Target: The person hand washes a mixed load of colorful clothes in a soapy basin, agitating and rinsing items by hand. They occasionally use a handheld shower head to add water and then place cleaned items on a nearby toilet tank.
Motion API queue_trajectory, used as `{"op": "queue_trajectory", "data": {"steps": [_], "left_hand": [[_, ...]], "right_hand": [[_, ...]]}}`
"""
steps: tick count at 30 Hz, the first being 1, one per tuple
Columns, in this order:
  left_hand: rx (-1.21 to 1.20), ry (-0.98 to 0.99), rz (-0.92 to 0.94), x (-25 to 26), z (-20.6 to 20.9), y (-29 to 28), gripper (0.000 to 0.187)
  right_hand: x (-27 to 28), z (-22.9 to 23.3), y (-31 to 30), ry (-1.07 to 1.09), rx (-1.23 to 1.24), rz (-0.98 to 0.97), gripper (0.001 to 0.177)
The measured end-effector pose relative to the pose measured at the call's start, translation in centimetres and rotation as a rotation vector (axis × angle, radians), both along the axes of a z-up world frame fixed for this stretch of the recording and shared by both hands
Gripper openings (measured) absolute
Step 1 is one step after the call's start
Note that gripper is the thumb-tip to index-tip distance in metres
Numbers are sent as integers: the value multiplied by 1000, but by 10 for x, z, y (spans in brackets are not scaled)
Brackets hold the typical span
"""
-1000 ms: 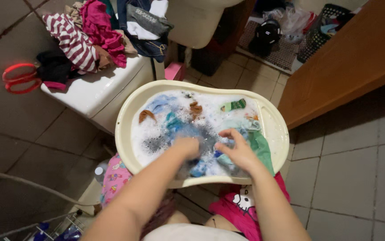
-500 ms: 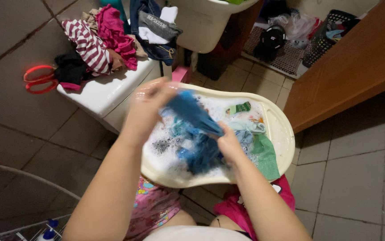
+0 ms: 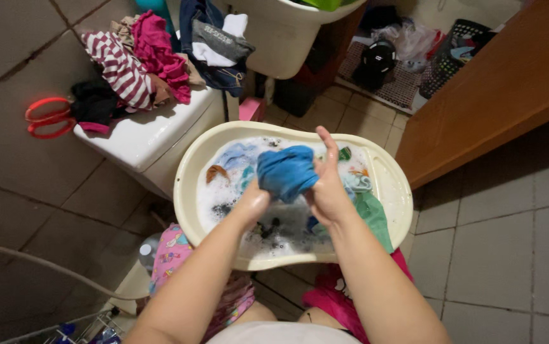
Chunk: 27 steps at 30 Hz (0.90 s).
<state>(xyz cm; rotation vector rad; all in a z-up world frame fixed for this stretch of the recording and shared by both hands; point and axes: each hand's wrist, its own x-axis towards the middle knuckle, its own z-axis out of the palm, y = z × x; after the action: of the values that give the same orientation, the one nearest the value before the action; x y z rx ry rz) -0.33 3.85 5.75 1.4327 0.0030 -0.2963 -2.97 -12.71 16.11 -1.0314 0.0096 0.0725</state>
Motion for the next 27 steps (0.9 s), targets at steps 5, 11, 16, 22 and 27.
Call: {"op": "queue_trajectory", "data": {"steps": [5, 11, 16, 22, 27], "left_hand": [[-175, 94, 31, 13, 34, 20, 52], [-151, 19, -119, 16, 24, 8, 57], [573, -452, -136, 4, 33, -15, 73], [330, -567, -111, -11, 80, -20, 117], [368, -393, -10, -18, 101, -34, 78]], "right_hand": [[-2, -13, -47, -91, -615, 111, 97], [-15, -42, -25, -153, -752, 185, 140], [0, -78, -2, -52, -505, -75, 113], [6, -122, -7, 5, -322, 131, 51], [8, -123, 0, 38, -427, 168, 51]]}}
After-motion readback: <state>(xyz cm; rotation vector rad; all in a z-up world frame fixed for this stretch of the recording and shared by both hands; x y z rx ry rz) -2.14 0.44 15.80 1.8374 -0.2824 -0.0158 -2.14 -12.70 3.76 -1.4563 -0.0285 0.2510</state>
